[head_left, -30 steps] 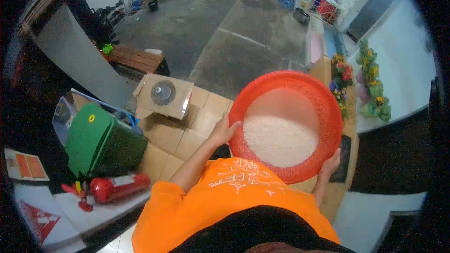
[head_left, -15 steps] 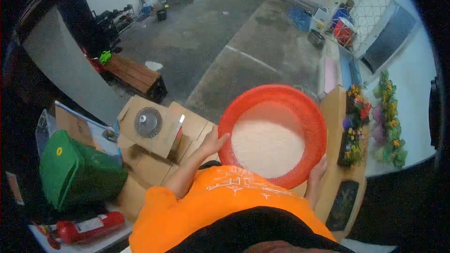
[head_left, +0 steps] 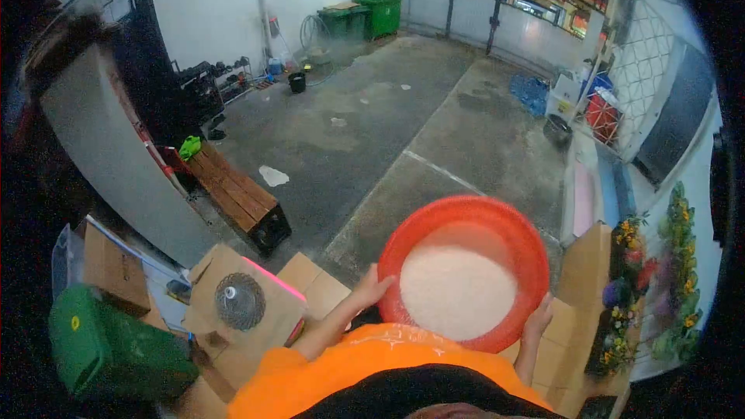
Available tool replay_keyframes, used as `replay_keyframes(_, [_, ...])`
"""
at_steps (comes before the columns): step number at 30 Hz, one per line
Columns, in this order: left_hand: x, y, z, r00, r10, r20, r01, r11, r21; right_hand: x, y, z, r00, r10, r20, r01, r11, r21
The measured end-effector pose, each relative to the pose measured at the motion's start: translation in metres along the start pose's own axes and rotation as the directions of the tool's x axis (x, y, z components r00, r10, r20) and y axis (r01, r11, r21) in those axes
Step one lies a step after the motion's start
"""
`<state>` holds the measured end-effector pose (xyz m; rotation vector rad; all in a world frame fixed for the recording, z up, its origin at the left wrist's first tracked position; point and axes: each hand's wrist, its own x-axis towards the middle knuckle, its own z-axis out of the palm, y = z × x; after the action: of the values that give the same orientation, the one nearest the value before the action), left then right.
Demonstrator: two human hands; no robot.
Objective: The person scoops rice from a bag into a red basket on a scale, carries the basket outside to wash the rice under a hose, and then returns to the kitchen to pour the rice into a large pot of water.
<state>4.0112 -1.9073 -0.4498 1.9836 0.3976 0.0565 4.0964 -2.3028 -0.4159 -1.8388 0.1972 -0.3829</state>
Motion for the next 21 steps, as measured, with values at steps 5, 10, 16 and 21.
replay_keyframes(5, [0.165,-0.126,0.002,0.981,0.153,-0.119,-0.150,0.988,0.040,0.059,0.041,0.150,0.974,-0.225,0.024,0.226,0.974,-0.022])
replay_keyframes(10, [0.251,-0.141,-0.024,0.994,0.026,-0.108,-0.040,0.991,-0.126,0.158,0.020,0.250,0.971,-0.164,0.175,0.194,0.965,-0.176])
replay_keyframes(16, [0.372,-0.148,-0.048,0.987,-0.079,-0.139,0.054,0.982,-0.180,0.265,0.081,0.411,0.927,-0.230,0.298,0.214,0.973,0.085])
replay_keyframes(21, [0.537,-0.217,-0.009,0.906,-0.033,-0.422,-0.029,0.990,-0.140,0.406,0.147,0.557,0.863,-0.311,0.398,0.298,0.950,0.096])
